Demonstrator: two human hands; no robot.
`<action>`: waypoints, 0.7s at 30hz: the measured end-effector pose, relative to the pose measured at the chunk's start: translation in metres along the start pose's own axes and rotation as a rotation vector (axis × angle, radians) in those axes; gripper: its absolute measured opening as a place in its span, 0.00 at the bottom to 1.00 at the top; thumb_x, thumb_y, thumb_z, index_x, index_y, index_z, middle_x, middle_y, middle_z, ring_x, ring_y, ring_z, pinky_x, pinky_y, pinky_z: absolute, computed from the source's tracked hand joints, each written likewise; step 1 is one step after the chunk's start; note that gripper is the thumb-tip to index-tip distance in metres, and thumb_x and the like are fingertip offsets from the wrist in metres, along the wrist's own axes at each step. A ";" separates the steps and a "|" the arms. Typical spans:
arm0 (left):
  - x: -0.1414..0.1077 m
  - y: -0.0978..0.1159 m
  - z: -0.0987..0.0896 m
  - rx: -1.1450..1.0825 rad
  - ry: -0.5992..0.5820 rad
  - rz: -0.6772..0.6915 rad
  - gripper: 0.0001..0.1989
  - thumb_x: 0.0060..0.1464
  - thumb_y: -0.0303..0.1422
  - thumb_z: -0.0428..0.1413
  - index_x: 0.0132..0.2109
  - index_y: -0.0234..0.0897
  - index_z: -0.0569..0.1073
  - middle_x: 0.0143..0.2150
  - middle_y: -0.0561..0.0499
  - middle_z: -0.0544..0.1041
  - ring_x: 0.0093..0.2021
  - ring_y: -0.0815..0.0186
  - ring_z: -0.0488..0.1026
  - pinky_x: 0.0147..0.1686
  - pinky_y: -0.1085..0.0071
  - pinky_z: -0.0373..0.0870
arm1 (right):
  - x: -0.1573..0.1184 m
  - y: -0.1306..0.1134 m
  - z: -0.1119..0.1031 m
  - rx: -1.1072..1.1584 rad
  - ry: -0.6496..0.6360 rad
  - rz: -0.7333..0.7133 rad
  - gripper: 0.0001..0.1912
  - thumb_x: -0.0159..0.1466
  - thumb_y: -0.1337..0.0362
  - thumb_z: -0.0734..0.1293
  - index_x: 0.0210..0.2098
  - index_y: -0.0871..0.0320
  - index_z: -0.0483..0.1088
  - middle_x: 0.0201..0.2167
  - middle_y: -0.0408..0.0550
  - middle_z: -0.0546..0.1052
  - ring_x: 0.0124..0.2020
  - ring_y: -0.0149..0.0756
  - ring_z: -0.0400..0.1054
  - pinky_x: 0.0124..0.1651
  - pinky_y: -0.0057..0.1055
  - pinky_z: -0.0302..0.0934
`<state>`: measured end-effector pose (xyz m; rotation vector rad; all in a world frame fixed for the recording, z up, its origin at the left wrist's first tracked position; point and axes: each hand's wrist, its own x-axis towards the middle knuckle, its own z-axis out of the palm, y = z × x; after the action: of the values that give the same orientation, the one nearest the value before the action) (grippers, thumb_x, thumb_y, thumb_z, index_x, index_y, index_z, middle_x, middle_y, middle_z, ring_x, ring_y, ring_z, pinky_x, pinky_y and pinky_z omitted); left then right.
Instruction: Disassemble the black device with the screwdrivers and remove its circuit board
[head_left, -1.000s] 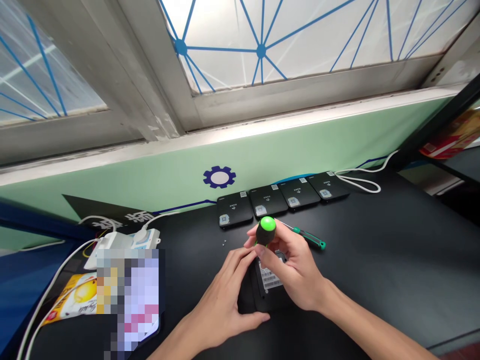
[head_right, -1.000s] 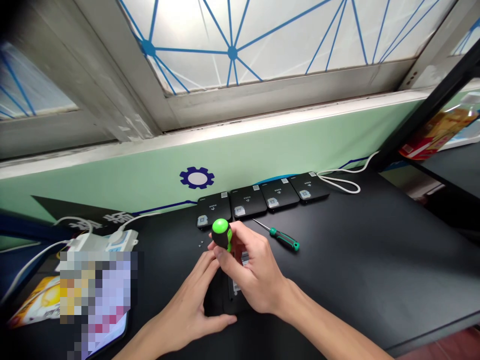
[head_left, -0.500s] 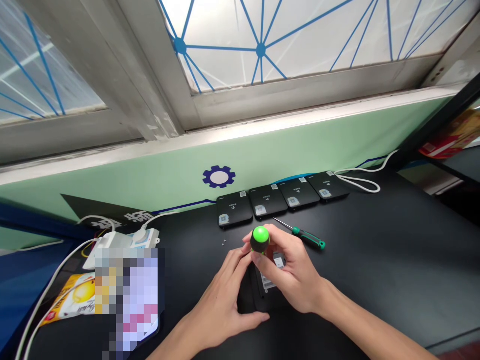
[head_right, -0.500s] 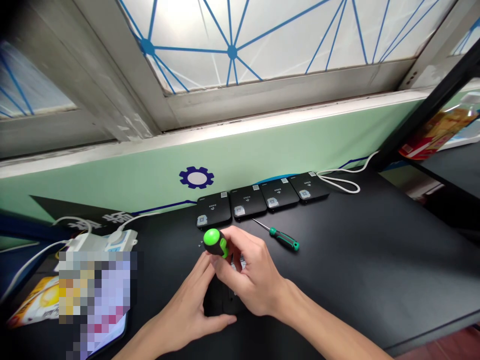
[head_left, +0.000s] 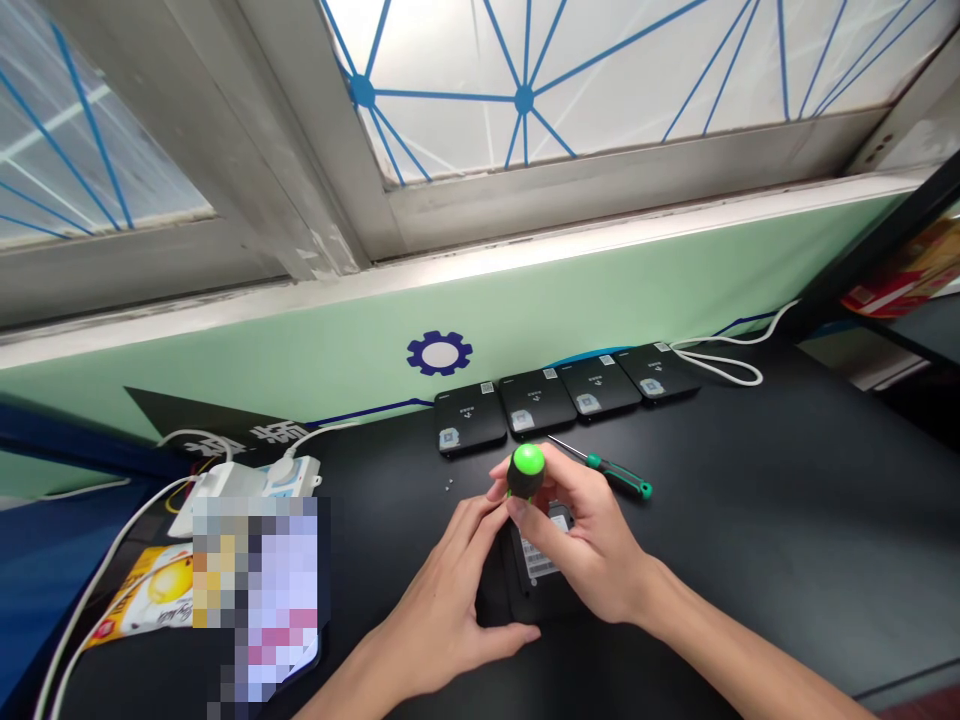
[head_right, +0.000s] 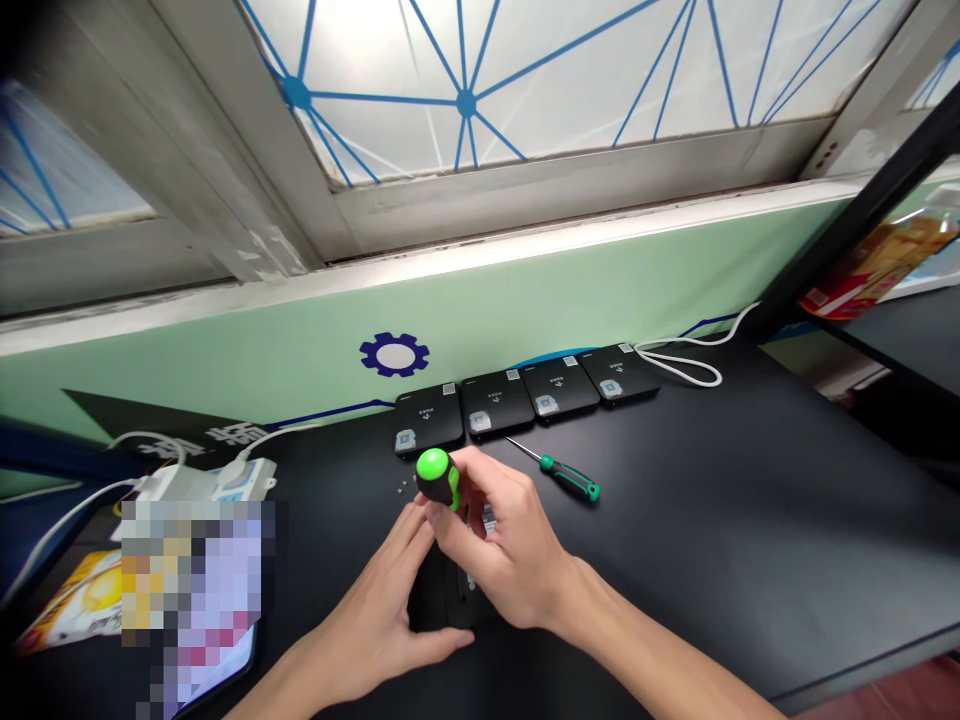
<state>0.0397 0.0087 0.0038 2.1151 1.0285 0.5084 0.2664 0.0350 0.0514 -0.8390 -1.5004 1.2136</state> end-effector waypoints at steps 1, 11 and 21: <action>0.000 0.000 0.000 -0.001 0.003 0.002 0.67 0.53 0.33 0.80 0.86 0.59 0.47 0.83 0.42 0.58 0.81 0.39 0.61 0.77 0.40 0.68 | 0.000 0.001 0.000 0.006 0.000 0.004 0.09 0.79 0.57 0.72 0.56 0.51 0.78 0.45 0.47 0.82 0.40 0.38 0.75 0.38 0.34 0.67; 0.000 0.003 -0.002 -0.011 -0.013 -0.018 0.65 0.54 0.32 0.79 0.85 0.57 0.49 0.77 0.41 0.66 0.76 0.41 0.66 0.75 0.41 0.71 | 0.001 0.003 0.005 0.118 0.010 0.065 0.17 0.70 0.58 0.82 0.47 0.50 0.72 0.36 0.40 0.82 0.36 0.37 0.77 0.34 0.33 0.64; 0.002 0.005 -0.002 0.003 -0.003 -0.018 0.60 0.54 0.33 0.79 0.83 0.56 0.54 0.77 0.42 0.65 0.77 0.42 0.65 0.75 0.44 0.72 | 0.000 0.002 0.003 0.073 0.056 0.036 0.11 0.73 0.59 0.80 0.45 0.50 0.74 0.42 0.42 0.75 0.35 0.34 0.68 0.35 0.33 0.62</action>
<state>0.0422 0.0090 0.0089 2.1064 1.0462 0.4950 0.2635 0.0352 0.0493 -0.8474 -1.3932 1.2545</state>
